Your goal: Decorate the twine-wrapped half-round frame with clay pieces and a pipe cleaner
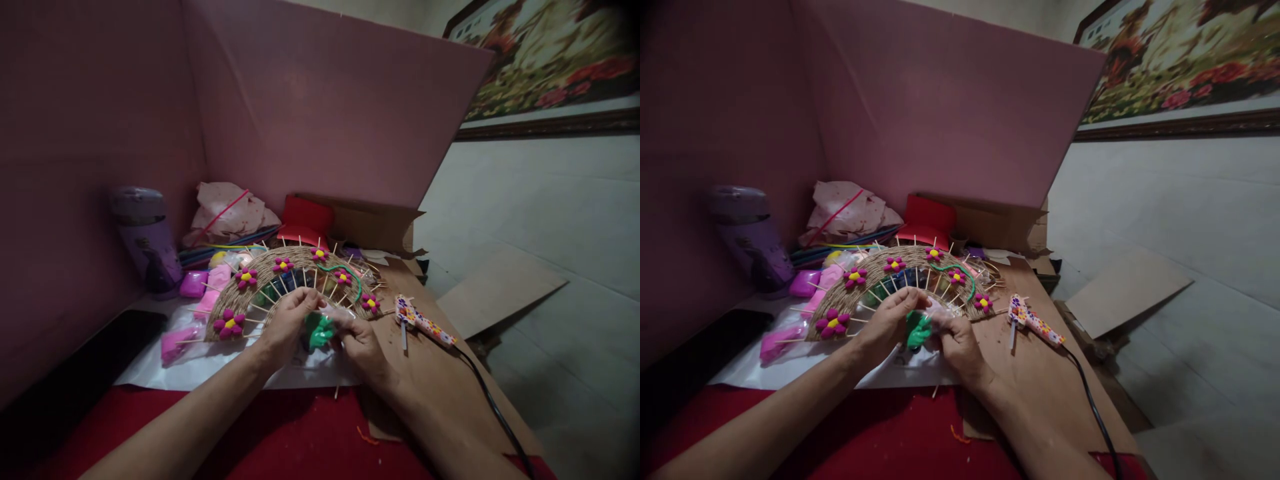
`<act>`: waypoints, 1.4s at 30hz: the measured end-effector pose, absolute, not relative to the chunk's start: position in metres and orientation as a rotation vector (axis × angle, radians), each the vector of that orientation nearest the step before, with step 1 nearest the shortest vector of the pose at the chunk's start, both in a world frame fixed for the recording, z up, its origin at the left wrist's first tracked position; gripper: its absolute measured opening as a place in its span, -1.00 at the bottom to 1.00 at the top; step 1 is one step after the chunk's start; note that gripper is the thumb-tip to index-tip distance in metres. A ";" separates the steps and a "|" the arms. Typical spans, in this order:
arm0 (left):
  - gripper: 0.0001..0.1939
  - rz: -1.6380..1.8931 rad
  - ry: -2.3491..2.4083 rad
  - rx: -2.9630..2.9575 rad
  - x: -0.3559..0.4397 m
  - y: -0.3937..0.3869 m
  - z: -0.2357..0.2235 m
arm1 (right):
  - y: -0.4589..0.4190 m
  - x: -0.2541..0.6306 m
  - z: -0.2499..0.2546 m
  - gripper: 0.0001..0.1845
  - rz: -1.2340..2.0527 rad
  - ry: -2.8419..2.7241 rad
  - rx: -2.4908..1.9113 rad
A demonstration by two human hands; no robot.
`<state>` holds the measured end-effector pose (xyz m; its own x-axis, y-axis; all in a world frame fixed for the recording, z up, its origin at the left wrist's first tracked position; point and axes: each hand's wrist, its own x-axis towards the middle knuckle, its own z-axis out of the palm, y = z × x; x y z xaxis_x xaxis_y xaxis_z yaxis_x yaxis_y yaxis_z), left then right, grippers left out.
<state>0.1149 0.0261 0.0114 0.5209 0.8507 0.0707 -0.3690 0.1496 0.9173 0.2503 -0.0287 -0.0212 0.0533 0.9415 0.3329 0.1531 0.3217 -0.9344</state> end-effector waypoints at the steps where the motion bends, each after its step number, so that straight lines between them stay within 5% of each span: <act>1: -0.61 0.939 0.545 1.080 0.115 0.026 0.012 | -0.028 0.252 -0.021 -0.81 0.734 -1.368 -1.117; 8: -0.61 0.869 0.537 1.190 0.120 0.026 0.002 | -0.028 0.248 -0.015 -0.81 0.647 -1.367 -1.085; 20: -0.62 1.024 0.724 1.225 0.117 0.028 0.002 | -0.032 0.243 -0.019 -0.71 1.258 -1.276 -1.047; 42: -0.64 1.054 0.689 1.221 0.118 0.030 -0.001 | -0.028 0.244 -0.016 -0.82 1.001 -1.166 -1.099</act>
<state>0.1182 0.0296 -0.0011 0.3906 0.9142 0.1085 -0.2679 0.0002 0.9634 0.2444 -0.0284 -0.0160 0.1318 0.9746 0.1813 -0.0316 0.1869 -0.9819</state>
